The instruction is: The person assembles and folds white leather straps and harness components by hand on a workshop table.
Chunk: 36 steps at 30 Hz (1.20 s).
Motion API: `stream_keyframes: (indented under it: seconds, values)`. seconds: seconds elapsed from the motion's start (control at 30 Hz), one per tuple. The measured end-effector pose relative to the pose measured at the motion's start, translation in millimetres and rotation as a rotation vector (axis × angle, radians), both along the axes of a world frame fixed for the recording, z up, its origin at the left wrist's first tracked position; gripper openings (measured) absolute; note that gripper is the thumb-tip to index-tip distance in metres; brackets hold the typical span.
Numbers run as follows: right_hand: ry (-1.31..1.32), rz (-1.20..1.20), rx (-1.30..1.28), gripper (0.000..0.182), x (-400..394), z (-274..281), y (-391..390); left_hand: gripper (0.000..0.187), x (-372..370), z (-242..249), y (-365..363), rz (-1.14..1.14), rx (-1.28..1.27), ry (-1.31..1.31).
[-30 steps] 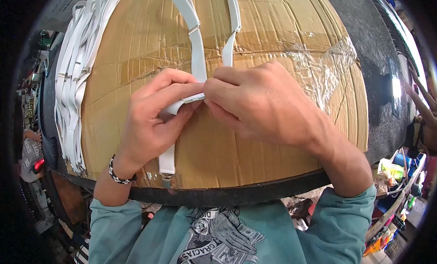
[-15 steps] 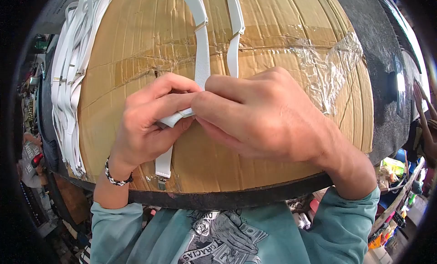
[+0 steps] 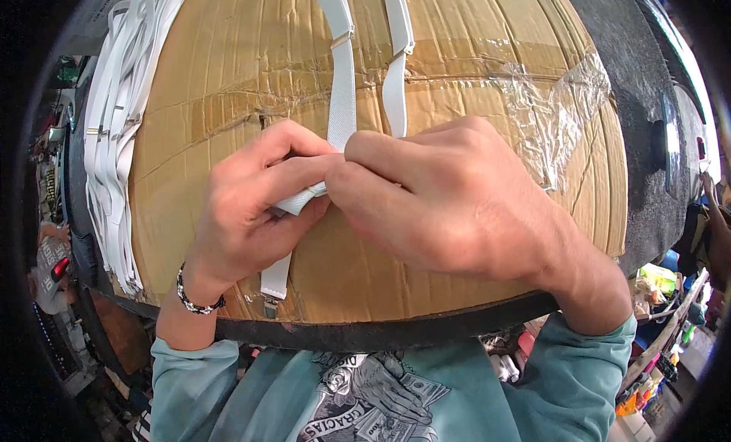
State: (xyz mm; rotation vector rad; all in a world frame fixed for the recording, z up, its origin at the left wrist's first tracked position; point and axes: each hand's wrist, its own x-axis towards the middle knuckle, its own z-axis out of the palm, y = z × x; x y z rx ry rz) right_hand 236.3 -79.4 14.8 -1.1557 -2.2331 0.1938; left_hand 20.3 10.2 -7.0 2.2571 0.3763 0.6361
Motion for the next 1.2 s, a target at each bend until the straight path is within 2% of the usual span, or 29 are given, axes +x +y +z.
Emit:
stream_keyframes:
  seconds: [0.33, 0.57, 0.9, 1.2]
  values:
    - [-0.164, 0.035, 0.035, 0.031, -4.4, 9.9, -8.2, 0.045, 1.2, 4.1, -7.5, 0.013, 0.106, 0.021]
    - [-0.149, 0.027, 0.025, 0.031, -4.4, 8.6, -8.4, 0.047, 1.9, 2.2, -7.1, -0.023, 0.145, 0.006]
    - [0.106, -0.052, -0.087, 0.025, -1.1, 0.3, -1.6, 0.039, 3.2, -2.0, -5.7, 0.024, 0.045, -0.044]
    - [0.145, -0.085, -0.122, 0.023, 0.4, 3.3, 1.2, 0.040, 2.1, -3.4, -4.0, 0.027, 0.008, -0.053]
